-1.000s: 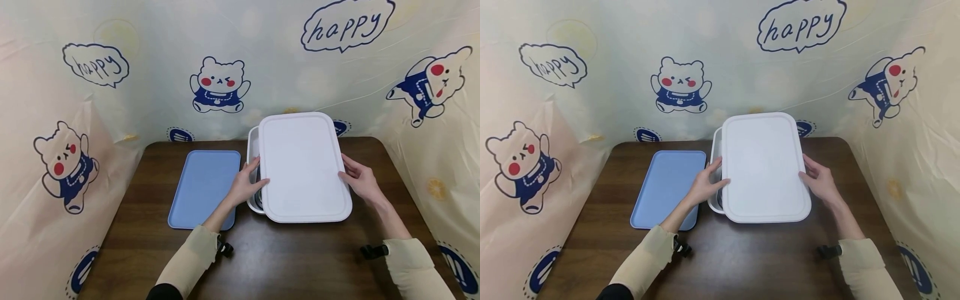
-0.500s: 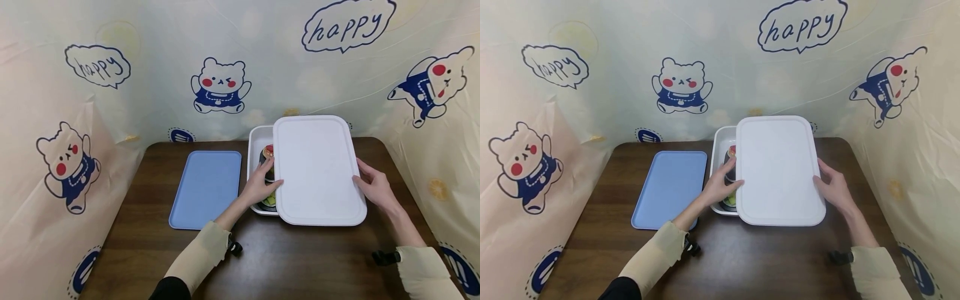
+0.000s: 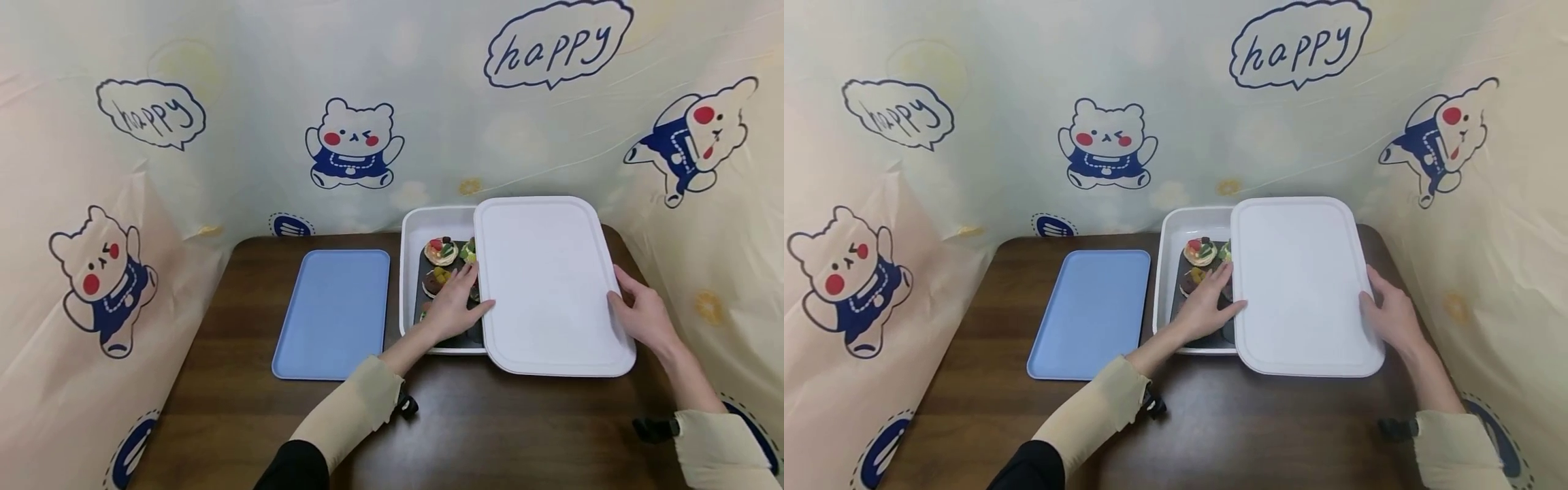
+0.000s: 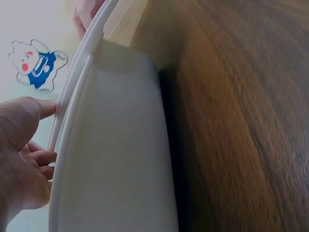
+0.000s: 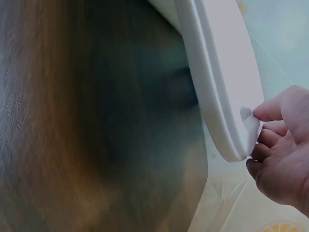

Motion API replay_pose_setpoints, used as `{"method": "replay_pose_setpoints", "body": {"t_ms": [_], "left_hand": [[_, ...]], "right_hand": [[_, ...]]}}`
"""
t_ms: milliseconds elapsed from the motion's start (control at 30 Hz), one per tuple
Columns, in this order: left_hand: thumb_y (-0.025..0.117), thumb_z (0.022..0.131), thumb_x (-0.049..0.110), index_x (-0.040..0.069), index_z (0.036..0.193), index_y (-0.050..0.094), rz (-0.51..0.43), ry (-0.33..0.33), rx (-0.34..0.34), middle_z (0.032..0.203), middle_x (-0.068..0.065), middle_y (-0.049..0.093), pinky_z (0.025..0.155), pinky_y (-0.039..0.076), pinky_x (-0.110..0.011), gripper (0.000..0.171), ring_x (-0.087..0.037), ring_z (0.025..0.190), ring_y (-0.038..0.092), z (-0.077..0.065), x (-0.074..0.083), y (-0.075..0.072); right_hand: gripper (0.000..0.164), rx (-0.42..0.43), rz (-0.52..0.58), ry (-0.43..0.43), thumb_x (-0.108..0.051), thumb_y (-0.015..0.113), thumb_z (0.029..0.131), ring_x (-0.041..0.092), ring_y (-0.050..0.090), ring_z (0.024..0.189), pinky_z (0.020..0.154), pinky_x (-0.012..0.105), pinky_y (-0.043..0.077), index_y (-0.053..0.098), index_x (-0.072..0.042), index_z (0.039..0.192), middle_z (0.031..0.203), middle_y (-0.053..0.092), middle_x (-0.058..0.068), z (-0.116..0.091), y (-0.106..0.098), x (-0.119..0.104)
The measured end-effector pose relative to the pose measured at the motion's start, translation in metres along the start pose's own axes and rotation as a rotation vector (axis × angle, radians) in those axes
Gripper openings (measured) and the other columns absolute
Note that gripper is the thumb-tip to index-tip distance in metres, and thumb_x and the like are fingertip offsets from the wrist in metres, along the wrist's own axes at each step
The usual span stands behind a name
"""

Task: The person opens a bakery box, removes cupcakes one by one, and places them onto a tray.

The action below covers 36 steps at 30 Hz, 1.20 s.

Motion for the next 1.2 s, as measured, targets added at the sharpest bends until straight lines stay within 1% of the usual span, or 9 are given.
{"method": "replay_pose_setpoints", "body": {"t_ms": [233, 433, 633, 733, 867, 967, 1067, 1133, 1200], "left_hand": [[0.059, 0.112, 0.050, 0.001, 0.173, 0.025, 0.244, 0.000, -0.043, 0.180, -0.014, 0.033, 0.141, 0.020, -0.043, 0.086, -0.027, 0.171, 0.026, -0.007, 0.054, -0.014], [0.052, 0.113, 0.055, -0.003, 0.172, 0.026, 0.414, 0.027, -0.051, 0.179, -0.016, 0.035, 0.140, 0.024, -0.045, 0.087, -0.028, 0.171, 0.027, 0.001, 0.066, -0.002], [0.054, 0.110, 0.062, -0.002, 0.173, 0.024, 0.410, 0.014, -0.067, 0.180, -0.018, 0.034, 0.141, 0.023, -0.046, 0.094, -0.031, 0.173, 0.022, 0.009, 0.070, 0.009], [0.053, 0.109, 0.064, -0.001, 0.173, 0.024, 0.430, 0.013, -0.074, 0.180, -0.018, 0.034, 0.141, 0.022, -0.044, 0.096, -0.030, 0.172, 0.024, 0.012, 0.073, 0.013], [0.050, 0.109, 0.066, 0.000, 0.173, 0.024, 0.469, 0.014, -0.085, 0.180, -0.016, 0.033, 0.141, 0.021, -0.041, 0.096, -0.028, 0.171, 0.027, 0.016, 0.080, 0.020], [0.050, 0.110, 0.065, -0.001, 0.173, 0.023, 0.487, 0.024, -0.091, 0.181, -0.016, 0.032, 0.141, 0.022, -0.041, 0.095, -0.027, 0.171, 0.027, 0.020, 0.086, 0.026], [0.048, 0.110, 0.066, 0.000, 0.174, 0.023, 0.510, 0.026, -0.096, 0.182, -0.015, 0.031, 0.141, 0.022, -0.040, 0.096, -0.027, 0.171, 0.027, 0.024, 0.090, 0.032], [0.047, 0.109, 0.068, 0.001, 0.174, 0.022, 0.537, 0.020, -0.102, 0.182, -0.013, 0.030, 0.141, 0.021, -0.038, 0.096, -0.026, 0.171, 0.027, 0.026, 0.092, 0.036], [0.045, 0.109, 0.069, 0.002, 0.175, 0.022, 0.562, 0.010, -0.119, 0.183, -0.011, 0.029, 0.141, 0.019, -0.036, 0.096, -0.024, 0.172, 0.025, 0.028, 0.095, 0.040]], "right_hand": [[0.063, 0.021, -0.070, 0.000, -0.022, 0.043, 0.116, 0.061, 0.047, 0.144, 0.107, 0.056, 0.048, 0.026, 0.008, 0.169, 0.163, 0.038, 0.043, -0.002, -0.005, 0.012], [0.062, 0.039, -0.046, 0.004, -0.021, 0.041, 0.117, 0.064, 0.042, 0.149, 0.121, 0.052, 0.044, 0.025, 0.008, 0.169, 0.161, 0.037, 0.045, -0.004, -0.008, 0.024], [0.059, 0.062, -0.042, -0.022, -0.015, 0.046, 0.115, 0.061, 0.049, 0.142, 0.093, -0.001, 0.035, 0.033, 0.014, 0.164, 0.152, 0.044, 0.050, -0.004, -0.013, 0.036], [0.056, 0.091, -0.021, -0.053, -0.010, 0.050, 0.112, 0.014, 0.068, 0.126, 0.078, -0.005, 0.031, 0.038, 0.018, 0.159, 0.148, 0.047, 0.051, -0.003, -0.018, 0.042], [0.054, 0.117, -0.001, -0.086, -0.004, 0.052, 0.109, -0.035, 0.037, 0.098, 0.075, -0.004, 0.035, 0.042, 0.020, 0.156, 0.143, 0.050, 0.053, -0.001, -0.024, 0.050], [0.055, 0.094, 0.001, -0.058, -0.006, 0.049, 0.110, -0.018, 0.059, 0.105, 0.076, -0.005, 0.034, 0.038, 0.020, 0.157, 0.144, 0.048, 0.054, -0.001, -0.027, 0.057], [0.057, 0.058, -0.006, 0.003, -0.011, 0.045, 0.113, 0.030, 0.069, 0.125, 0.075, -0.005, 0.034, 0.033, 0.019, 0.160, 0.148, 0.046, 0.053, -0.002, -0.029, 0.065], [0.059, 0.042, -0.001, 0.032, -0.014, 0.044, 0.114, 0.031, 0.068, 0.126, 0.075, -0.004, 0.034, 0.031, 0.019, 0.161, 0.149, 0.044, 0.053, -0.002, -0.030, 0.071], [0.058, 0.048, 0.012, 0.031, -0.013, 0.045, 0.113, -0.001, 0.068, 0.113, 0.074, -0.004, 0.035, 0.033, 0.020, 0.159, 0.148, 0.044, 0.053, -0.002, -0.032, 0.075]]}}
Point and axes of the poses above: each hand's wrist, its own z-axis towards the middle knuckle, its own y-axis out of the palm, x = y × z, the point moved 6 cm from there along z, towards the middle knuckle
